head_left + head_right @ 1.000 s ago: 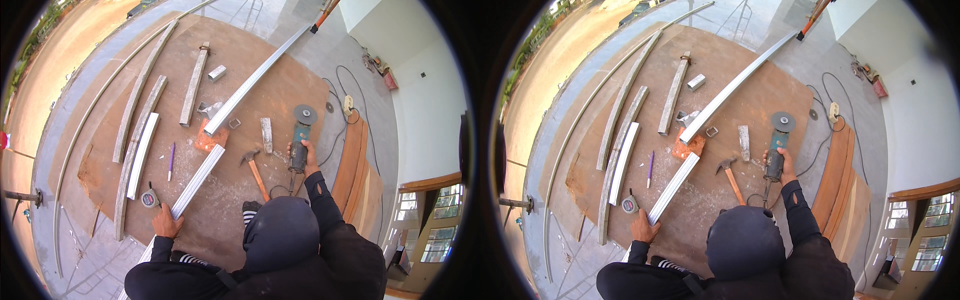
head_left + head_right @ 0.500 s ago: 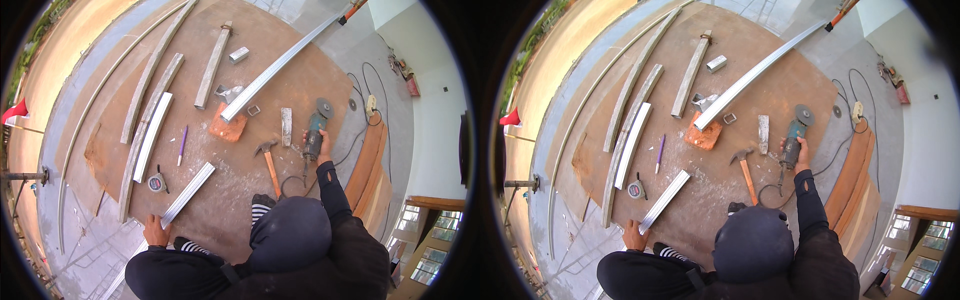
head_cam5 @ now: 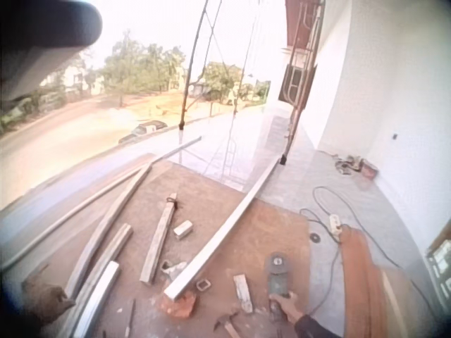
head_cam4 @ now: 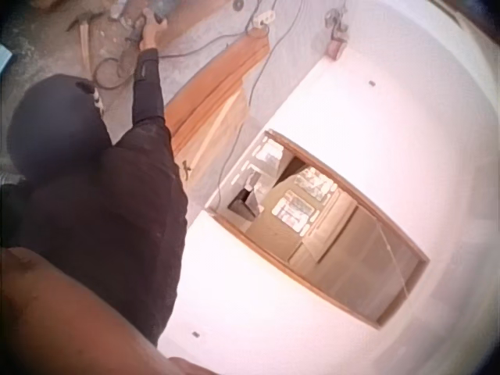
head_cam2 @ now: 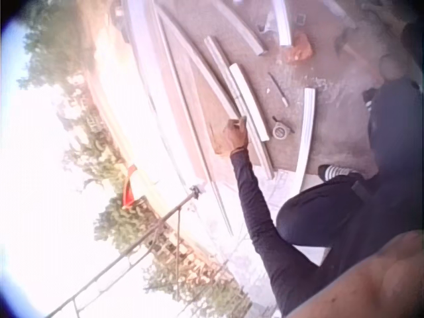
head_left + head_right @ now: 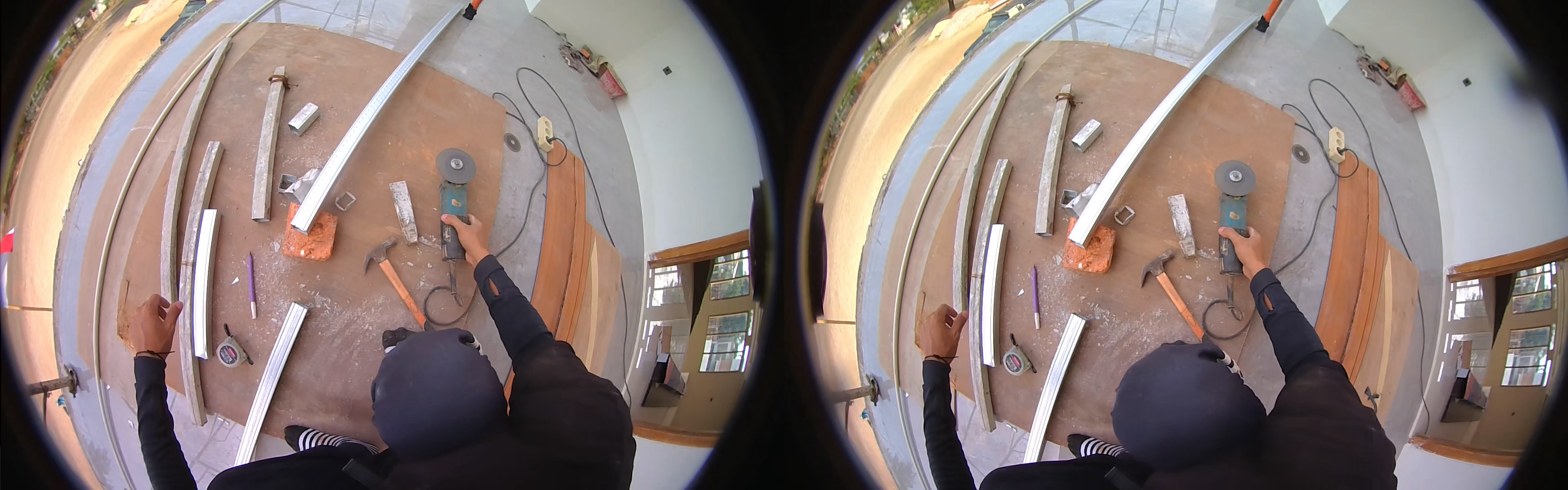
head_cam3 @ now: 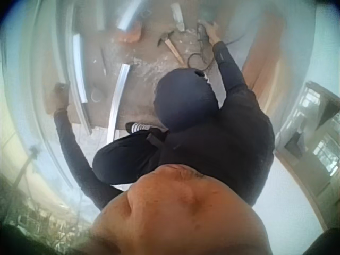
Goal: The person measures a metal profile using a tape measure and marks it with a pencil, then uses an angle grinder to cut the metal piece while holding it down on a wooden board.
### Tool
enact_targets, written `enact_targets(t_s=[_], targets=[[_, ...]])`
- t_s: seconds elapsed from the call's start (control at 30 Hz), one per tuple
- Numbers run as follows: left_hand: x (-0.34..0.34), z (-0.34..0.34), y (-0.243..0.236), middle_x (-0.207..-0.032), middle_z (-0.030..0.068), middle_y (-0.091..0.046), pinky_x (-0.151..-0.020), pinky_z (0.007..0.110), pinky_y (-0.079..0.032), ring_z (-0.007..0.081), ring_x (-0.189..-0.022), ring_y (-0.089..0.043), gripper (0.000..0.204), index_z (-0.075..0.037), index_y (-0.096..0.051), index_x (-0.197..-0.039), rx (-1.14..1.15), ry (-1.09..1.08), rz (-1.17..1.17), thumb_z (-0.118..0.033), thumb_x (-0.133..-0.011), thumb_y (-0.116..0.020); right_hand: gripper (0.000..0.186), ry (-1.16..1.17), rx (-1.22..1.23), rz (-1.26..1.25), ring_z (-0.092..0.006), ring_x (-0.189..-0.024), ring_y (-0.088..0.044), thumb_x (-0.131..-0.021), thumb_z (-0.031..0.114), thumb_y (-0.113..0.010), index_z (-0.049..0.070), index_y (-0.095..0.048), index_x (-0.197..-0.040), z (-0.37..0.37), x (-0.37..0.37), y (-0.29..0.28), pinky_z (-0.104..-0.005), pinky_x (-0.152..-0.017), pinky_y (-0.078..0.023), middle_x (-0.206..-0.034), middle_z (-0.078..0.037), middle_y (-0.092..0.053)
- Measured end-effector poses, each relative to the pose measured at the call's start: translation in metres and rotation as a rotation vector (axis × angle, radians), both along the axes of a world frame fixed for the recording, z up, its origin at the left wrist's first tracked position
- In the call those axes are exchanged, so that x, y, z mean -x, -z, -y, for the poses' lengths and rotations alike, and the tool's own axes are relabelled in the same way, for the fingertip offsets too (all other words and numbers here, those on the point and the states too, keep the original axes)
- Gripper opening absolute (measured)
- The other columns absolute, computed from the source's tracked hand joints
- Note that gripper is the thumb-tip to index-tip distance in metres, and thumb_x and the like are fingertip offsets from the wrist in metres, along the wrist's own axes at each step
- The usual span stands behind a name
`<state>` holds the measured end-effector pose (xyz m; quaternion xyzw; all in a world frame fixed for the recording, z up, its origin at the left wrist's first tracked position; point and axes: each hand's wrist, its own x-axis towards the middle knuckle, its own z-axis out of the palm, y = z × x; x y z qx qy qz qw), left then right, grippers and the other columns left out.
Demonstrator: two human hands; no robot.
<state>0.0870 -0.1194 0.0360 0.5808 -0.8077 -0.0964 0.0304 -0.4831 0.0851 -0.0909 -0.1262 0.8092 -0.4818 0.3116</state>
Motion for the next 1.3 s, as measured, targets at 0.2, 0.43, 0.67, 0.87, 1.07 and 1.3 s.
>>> enact_targets(t_s=[0.2,0.43,0.67,0.87,1.07,1.3], targets=[[-0.036,0.106,-0.01,-0.06,0.0125,-0.059,-0.053,0.038,-0.046,0.0245,-0.054,-0.059,0.037,0.0,-0.059,-0.073,0.124,-0.132,0.026,-0.036,-0.08,-0.067,0.054,0.022,-0.242,-0.494,-0.0295,-0.076,-0.063,-0.068,0.046,-0.072,-0.003,-0.066,-0.089,-0.004,-0.025,-0.013,-0.0397,-0.073,-0.048,-0.085,-0.018,-0.066],[-0.041,0.09,0.058,-0.059,0.0089,-0.06,-0.038,0.03,-0.045,0.0176,-0.044,-0.059,0.035,0.0,-0.058,-0.08,-0.296,-0.416,-0.089,-0.034,-0.083,-0.064,0.055,0.101,-0.331,-0.643,-0.034,-0.083,-0.062,-0.072,0.049,-0.069,0.0,-0.066,-0.096,-0.032,-0.032,-0.002,-0.0415,-0.077,-0.046,-0.084,-0.018,-0.067],[-0.107,0.065,0.078,-0.065,0.0118,-0.063,-0.039,0.032,-0.049,0.0201,-0.048,-0.062,0.034,0.002,-0.06,-0.086,-0.471,-0.663,-0.245,-0.032,-0.084,-0.064,0.036,-0.302,0.18,-0.609,-0.0343,-0.074,-0.063,-0.076,0.032,-0.07,0.004,-0.062,-0.097,0.062,-0.099,-0.078,-0.044,-0.065,-0.047,-0.075,-0.015,-0.065],[-0.062,0.09,0.084,-0.06,0.0113,-0.061,-0.04,0.034,-0.049,0.0199,-0.046,-0.06,0.036,0.002,-0.061,-0.08,-0.453,-0.552,-0.368,-0.034,-0.081,-0.066,0.04,-0.922,-0.362,-1.001,-0.0341,-0.092,-0.065,-0.075,0.041,-0.066,0.008,-0.066,-0.098,0.237,-0.105,-0.096,-0.0425,-0.079,-0.052,-0.094,-0.017,-0.068],[-0.005,0.093,0.066,-0.062,0.0068,-0.063,-0.052,0.031,-0.05,0.0165,-0.055,-0.061,0.038,-0.003,-0.065,-0.079,-0.307,-0.309,-0.298,-0.041,-0.079,-0.067,0.043,-0.673,-0.447,-0.889,-0.0327,-0.104,-0.061,-0.075,0.039,-0.064,0.009,-0.067,-0.105,0.319,-0.118,-0.147,-0.0414,-0.087,-0.049,-0.11,-0.017,-0.064],[-0.045,0.07,0.073,-0.068,0.0111,-0.066,-0.055,0.032,-0.052,0.0205,-0.06,-0.065,0.043,0.0,-0.067,-0.087,-0.43,-0.377,-0.256,-0.042,-0.078,-0.067,0.045,-0.607,-0.457,-0.697,-0.0337,-0.113,-0.055,-0.073,0.03,-0.063,0.012,-0.063,-0.113,0.311,-0.162,-0.083,-0.0431,-0.094,-0.046,-0.122,-0.016,-0.057]])
